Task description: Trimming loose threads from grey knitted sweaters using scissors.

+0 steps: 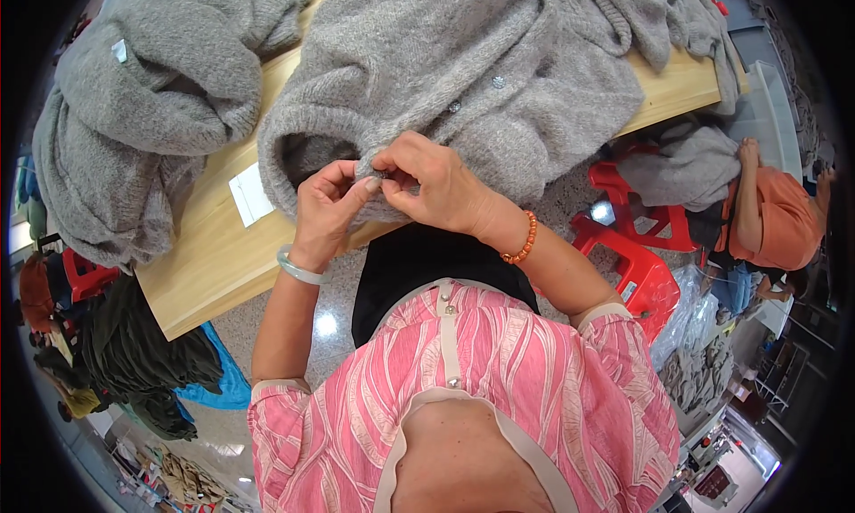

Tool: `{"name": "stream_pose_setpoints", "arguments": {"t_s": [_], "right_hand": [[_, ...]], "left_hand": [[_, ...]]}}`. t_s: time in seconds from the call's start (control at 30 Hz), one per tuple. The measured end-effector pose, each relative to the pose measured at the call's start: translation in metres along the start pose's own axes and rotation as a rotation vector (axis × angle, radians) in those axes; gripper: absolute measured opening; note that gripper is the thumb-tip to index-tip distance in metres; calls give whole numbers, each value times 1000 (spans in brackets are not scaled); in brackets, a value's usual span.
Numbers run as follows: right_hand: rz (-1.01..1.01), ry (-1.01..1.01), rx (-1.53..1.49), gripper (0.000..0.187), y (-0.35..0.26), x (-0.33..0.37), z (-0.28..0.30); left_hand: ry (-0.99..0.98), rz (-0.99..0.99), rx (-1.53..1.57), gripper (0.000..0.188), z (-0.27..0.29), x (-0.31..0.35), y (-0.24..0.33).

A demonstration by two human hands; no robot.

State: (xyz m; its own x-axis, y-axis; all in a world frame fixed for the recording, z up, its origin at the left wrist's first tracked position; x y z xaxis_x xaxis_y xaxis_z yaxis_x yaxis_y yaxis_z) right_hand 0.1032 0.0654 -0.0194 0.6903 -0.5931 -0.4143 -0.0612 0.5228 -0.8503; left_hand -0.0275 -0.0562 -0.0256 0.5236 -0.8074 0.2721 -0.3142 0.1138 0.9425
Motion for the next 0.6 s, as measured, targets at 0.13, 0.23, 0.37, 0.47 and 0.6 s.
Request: {"name": "stream_pose_setpoints", "arguments": {"t_s": [0.13, 0.23, 0.37, 0.47, 0.6], "right_hand": [[95, -7, 91, 19, -2, 3, -1], [132, -36, 127, 21, -5, 4, -2], [186, -21, 179, 23, -5, 6, -3], [171, -6, 165, 23, -5, 5, -3], [138, 21, 99, 21, -5, 2, -2]], "left_hand": [[31, 14, -51, 12, 0, -2, 0], [15, 63, -90, 11, 5, -2, -3], [48, -44, -223, 11, 2, -1, -2], [97, -88, -287, 10, 0, 1, -3], [117, -129, -189, 9, 0, 3, -4]]}}
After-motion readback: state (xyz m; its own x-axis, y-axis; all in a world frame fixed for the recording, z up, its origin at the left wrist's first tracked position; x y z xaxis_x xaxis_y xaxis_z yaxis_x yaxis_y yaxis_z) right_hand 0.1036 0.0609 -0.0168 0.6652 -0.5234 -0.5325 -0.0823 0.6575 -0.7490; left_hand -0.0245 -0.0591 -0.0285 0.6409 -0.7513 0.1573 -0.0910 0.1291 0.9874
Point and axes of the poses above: each hand's wrist, its own x-axis away from the middle knuckle, its own z-axis out of the back of the hand, y = z × x, the point moved 1 cm from there along -x, towards the middle knuckle, and after that the axes turned 11 degrees about y, right-handed, at the moved point
